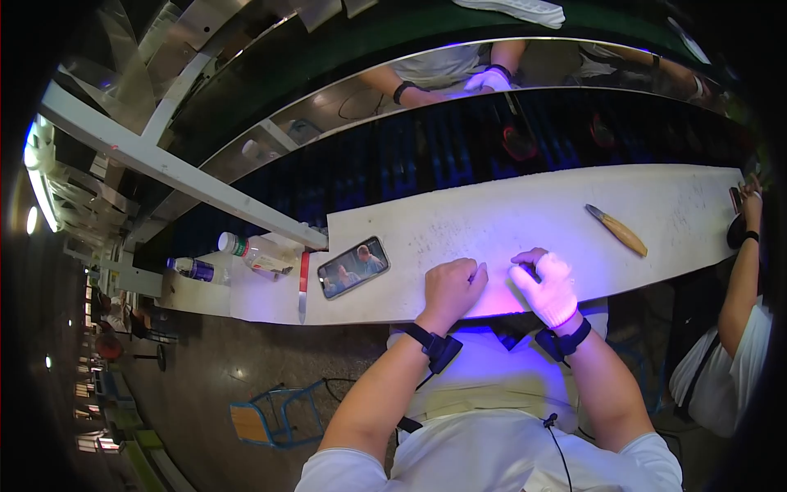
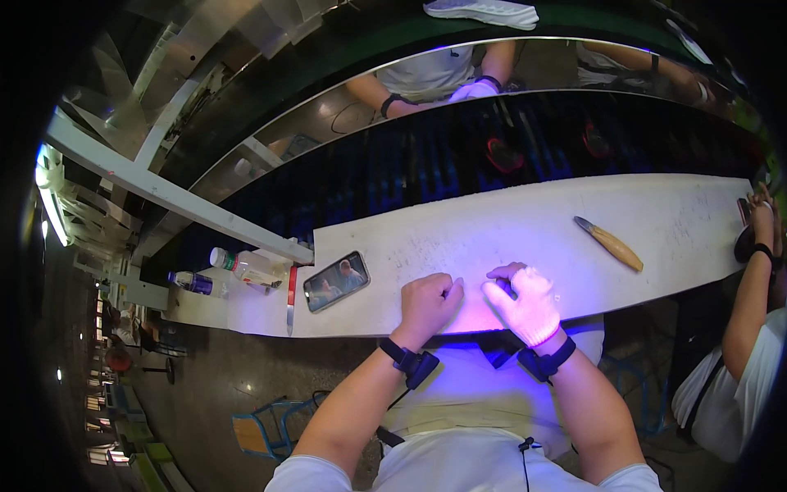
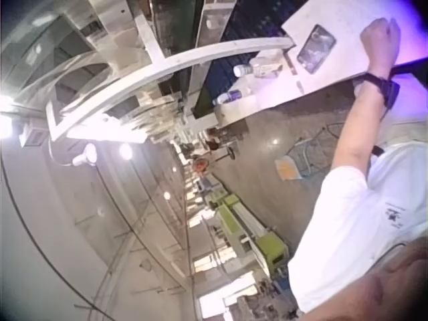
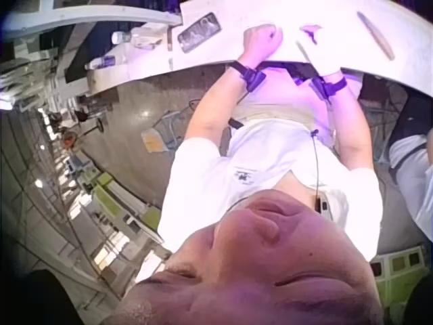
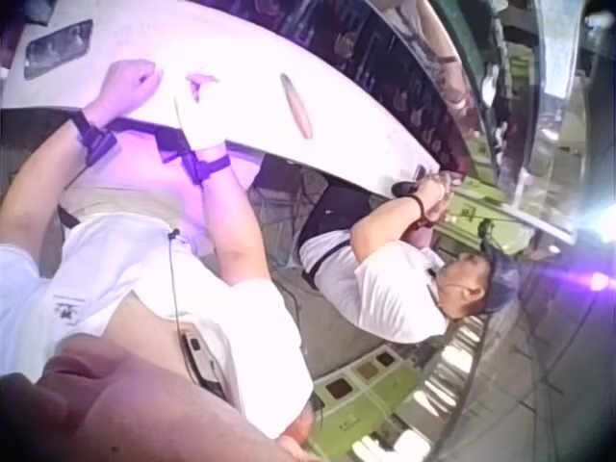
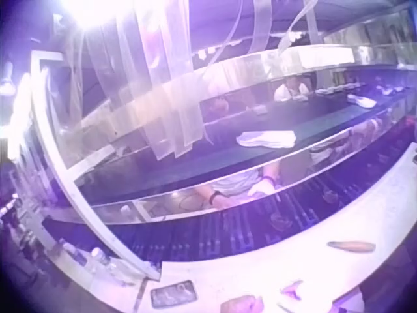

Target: Inspecting and assembling shoe uppers and soles on a factory production line.

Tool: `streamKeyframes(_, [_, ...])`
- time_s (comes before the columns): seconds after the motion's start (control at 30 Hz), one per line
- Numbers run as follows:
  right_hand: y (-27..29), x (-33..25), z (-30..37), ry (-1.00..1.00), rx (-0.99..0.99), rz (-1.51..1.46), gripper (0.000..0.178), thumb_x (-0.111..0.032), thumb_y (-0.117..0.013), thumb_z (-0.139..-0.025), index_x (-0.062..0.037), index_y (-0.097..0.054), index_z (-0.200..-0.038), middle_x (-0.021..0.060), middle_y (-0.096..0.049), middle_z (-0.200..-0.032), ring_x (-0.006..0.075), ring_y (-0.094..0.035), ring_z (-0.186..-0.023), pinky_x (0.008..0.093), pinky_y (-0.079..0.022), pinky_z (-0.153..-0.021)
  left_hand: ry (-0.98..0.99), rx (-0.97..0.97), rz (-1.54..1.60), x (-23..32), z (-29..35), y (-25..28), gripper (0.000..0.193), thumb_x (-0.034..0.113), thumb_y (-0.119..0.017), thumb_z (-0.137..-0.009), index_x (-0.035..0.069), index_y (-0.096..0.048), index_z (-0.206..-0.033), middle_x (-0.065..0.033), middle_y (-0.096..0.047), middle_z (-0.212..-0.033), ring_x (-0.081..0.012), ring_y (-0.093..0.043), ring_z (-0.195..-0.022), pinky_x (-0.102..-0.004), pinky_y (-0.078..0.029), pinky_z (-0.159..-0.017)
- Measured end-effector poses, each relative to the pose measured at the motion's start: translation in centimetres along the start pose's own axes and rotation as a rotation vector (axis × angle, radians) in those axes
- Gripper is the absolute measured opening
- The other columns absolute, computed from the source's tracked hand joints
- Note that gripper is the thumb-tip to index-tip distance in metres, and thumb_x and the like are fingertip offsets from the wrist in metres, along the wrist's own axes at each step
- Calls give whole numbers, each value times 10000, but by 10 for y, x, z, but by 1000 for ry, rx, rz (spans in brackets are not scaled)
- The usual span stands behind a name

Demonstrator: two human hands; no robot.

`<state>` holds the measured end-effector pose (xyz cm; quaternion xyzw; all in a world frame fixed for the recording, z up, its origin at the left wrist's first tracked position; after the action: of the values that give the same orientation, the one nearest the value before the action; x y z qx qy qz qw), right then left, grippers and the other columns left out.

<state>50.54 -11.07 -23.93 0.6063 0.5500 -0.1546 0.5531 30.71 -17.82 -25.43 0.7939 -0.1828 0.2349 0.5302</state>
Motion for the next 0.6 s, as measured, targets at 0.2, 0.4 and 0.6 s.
streamKeyframes(0.2, [0,-2,-3,12,0,6,203,-196,-814,-874,-49,-764,-1005,120,-721,-839,275,-702,-758,397,-573,-728,-47,38,41,1,-4,0,380,242,-739,-928,66,-581,-630,-126,-599,-617,-352,-606,-544,-457,-472,-535])
streamKeyframes(0.4, [-4,-3,-4,7,46,52,182,-180,-816,-873,-56,-764,-996,114,-721,-845,269,-696,-751,393,-571,-721,-52,-5,36,-2,-5,1,367,243,-736,-931,66,-592,-644,-113,-612,-631,-347,-623,-561,-463,-484,-544])
streamKeyframes(0.6, [-9,-6,-5,-50,17,131,170,-183,-812,-886,-56,-773,-992,121,-734,-864,276,-703,-772,395,-574,-735,-65,9,82,-3,-5,3,356,244,-737,-938,61,-605,-662,-107,-626,-656,-350,-640,-583,-472,-501,-558])
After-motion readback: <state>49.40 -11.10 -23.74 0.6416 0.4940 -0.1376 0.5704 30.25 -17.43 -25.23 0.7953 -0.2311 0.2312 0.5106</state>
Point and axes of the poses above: each hand's wrist, its own z-axis away from the middle knuckle, its own y-axis out of the back of the hand, x = y × z, the point moved 3 cm from there along -z, towards the middle knuckle
